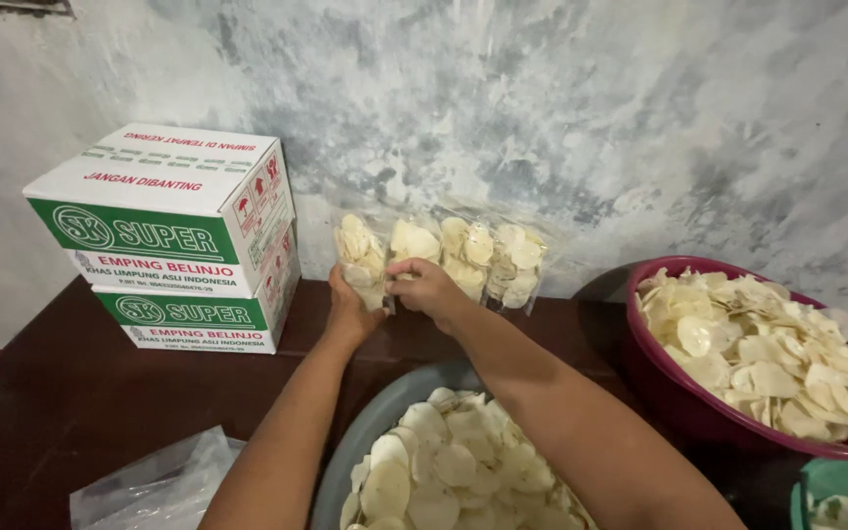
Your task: Filling small plastic bags with chips from a large bowl
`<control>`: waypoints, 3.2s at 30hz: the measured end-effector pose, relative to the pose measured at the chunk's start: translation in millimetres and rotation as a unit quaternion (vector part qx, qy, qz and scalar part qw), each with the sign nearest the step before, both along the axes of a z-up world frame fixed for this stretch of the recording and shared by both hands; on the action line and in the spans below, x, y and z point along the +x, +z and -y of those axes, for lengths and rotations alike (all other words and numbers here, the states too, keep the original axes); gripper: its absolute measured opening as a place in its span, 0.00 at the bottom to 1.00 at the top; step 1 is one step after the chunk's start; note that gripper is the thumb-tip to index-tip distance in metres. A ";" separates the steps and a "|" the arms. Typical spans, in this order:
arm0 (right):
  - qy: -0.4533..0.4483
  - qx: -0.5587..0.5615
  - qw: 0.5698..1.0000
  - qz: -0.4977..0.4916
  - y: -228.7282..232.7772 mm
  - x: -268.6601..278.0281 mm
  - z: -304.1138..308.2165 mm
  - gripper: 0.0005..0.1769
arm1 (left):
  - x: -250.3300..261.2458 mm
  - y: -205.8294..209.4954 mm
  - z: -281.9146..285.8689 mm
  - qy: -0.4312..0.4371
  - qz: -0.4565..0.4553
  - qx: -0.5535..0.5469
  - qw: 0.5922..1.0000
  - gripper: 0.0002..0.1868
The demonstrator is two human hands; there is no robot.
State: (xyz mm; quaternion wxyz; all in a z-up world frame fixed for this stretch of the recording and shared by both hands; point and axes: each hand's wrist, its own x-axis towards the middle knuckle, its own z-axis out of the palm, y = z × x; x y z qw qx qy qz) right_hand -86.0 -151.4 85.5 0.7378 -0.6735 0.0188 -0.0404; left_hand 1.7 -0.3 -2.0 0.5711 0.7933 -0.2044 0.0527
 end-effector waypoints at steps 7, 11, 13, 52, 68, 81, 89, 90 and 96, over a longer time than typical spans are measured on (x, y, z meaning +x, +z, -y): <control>0.009 0.011 1.000 0.014 8.8 -17.9 3.8 0.24 | 2.2 3.1 3.9 0.043 -0.047 0.016 0.998 0.69; 0.021 -0.054 0.998 0.007 19.7 -49.2 4.9 0.24 | -13.0 1.5 0.3 0.008 0.094 0.017 0.995 0.60; 0.048 -0.083 0.995 -0.011 30.3 -81.1 -4.9 0.24 | -42.3 16.9 -14.0 0.008 0.160 0.017 0.987 0.56; 0.243 -0.415 0.874 0.061 55.7 -320.1 -52.7 0.19 | -390.6 10.3 -212.4 0.382 0.196 0.473 0.769 0.08; 0.036 -0.089 0.986 0.138 69.3 -334.5 5.0 0.24 | -395.4 172.5 -39.1 0.041 0.182 0.156 0.970 0.10; -0.039 -0.024 0.998 0.031 22.7 -318.8 49.0 0.13 | -367.5 138.0 15.0 -0.121 0.073 0.167 0.976 0.20; -0.073 -0.148 0.977 0.136 28.6 -326.2 41.6 0.16 | -367.3 141.5 2.8 -0.094 0.078 0.208 0.971 0.15; -0.101 -0.215 0.950 0.203 25.2 -325.9 40.9 0.28 | -369.7 146.9 2.5 -0.081 0.079 0.246 0.963 0.21; -0.154 -0.181 0.860 0.452 47.3 -358.6 6.7 0.11 | -374.7 153.8 9.7 -0.084 0.018 0.293 0.952 0.32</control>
